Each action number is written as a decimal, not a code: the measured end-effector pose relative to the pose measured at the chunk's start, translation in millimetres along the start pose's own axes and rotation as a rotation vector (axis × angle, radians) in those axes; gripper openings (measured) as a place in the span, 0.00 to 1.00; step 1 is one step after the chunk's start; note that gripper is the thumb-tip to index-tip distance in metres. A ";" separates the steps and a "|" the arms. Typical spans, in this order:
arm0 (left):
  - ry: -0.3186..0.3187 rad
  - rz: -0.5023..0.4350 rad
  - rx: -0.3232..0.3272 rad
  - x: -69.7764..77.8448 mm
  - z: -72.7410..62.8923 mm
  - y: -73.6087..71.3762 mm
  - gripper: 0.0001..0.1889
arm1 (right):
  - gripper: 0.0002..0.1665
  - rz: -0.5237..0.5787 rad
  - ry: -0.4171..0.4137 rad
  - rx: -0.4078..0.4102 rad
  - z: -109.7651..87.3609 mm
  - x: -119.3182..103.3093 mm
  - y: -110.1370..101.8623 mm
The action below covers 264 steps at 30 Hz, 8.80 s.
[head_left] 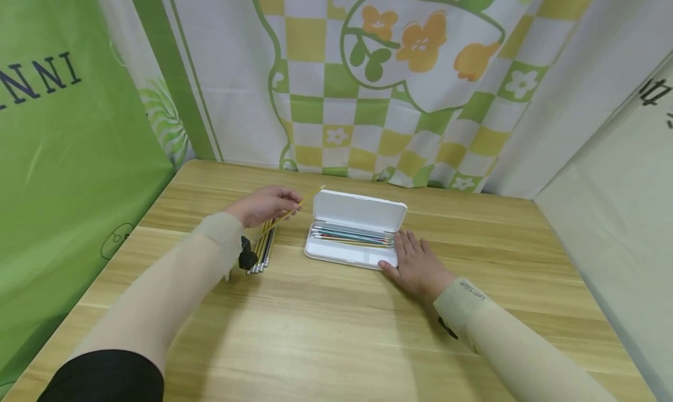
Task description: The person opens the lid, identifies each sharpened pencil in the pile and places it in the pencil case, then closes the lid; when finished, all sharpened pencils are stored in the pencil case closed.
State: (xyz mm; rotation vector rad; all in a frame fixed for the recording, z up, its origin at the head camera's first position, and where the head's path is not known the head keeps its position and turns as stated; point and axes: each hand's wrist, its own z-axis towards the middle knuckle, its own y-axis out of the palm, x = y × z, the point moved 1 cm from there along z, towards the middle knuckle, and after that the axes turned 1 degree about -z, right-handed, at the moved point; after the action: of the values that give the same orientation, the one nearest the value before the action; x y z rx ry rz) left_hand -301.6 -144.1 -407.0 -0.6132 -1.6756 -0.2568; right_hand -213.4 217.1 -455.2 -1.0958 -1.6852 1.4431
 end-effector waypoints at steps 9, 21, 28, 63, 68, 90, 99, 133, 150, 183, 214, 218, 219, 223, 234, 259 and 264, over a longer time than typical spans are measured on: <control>0.060 0.304 -0.062 8.6 19.5 32.3 0.13 | 0.51 -0.004 0.006 -0.016 0.6 -0.2 -0.8; 0.149 0.586 -0.091 6.1 47.6 67.6 0.09 | 0.59 -0.032 0.001 0.002 6.8 12.5 16.1; 0.116 0.634 -0.124 4.9 56.8 82.8 0.08 | 0.59 -0.017 -0.008 0.000 4.8 8.3 12.4; 0.253 0.960 -0.080 0.5 77.2 124.5 0.09 | 0.54 -0.005 0.013 -0.021 2.2 3.3 4.9; 0.286 0.978 -0.077 -2.4 80.1 129.2 0.09 | 0.53 -0.013 0.007 -0.010 2.0 3.2 4.0; 0.249 0.640 0.118 -23.6 26.7 68.9 0.10 | 0.53 0.022 0.017 -0.043 2.2 5.5 6.5; 0.199 0.551 0.277 -43.7 2.5 25.4 0.12 | 0.55 0.031 0.017 -0.036 3.8 6.0 9.2; -0.010 0.637 0.256 -53.8 -26.7 -20.4 0.11 | 0.56 0.023 0.018 0.020 5.6 10.4 17.5; -0.142 0.863 0.265 -46.1 -18.4 -6.5 0.09 | 0.55 0.038 0.022 -0.011 3.4 5.7 11.6; 0.042 0.371 0.162 -14.4 -5.1 8.5 0.22 | 0.53 0.060 0.036 -0.033 1.7 2.5 7.0; 0.285 0.742 -0.109 15.5 50.3 79.2 0.12 | 0.56 0.027 0.026 -0.007 5.4 6.1 13.4; 0.274 0.759 -0.126 14.1 59.6 86.7 0.13 | 0.57 0.015 0.024 0.023 6.5 9.8 19.3; 0.270 0.760 -0.128 14.3 61.2 88.5 0.13 | 0.57 0.015 0.020 0.033 7.0 10.7 20.6; 0.266 0.766 -0.132 12.4 70.5 95.2 0.13 | 0.54 0.009 0.019 0.040 6.9 10.6 20.8; 0.280 0.901 -0.170 10.0 75.2 119.1 0.11 | 0.56 -0.017 0.029 -0.015 4.4 5.5 14.2; 0.264 0.950 -0.178 5.2 82.4 144.3 0.11 | 0.58 -0.013 0.037 -0.026 2.2 4.9 11.3; 0.268 0.945 -0.163 7.8 80.4 144.1 0.11 | 0.58 -0.024 0.046 -0.027 4.4 6.0 14.4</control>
State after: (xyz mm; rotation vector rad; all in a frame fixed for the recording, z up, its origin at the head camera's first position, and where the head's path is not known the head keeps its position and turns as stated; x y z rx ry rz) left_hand -294.3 17.6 -440.2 -1.3509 -0.9722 0.2071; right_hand -217.4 221.2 -470.4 -1.1116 -1.6848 1.3741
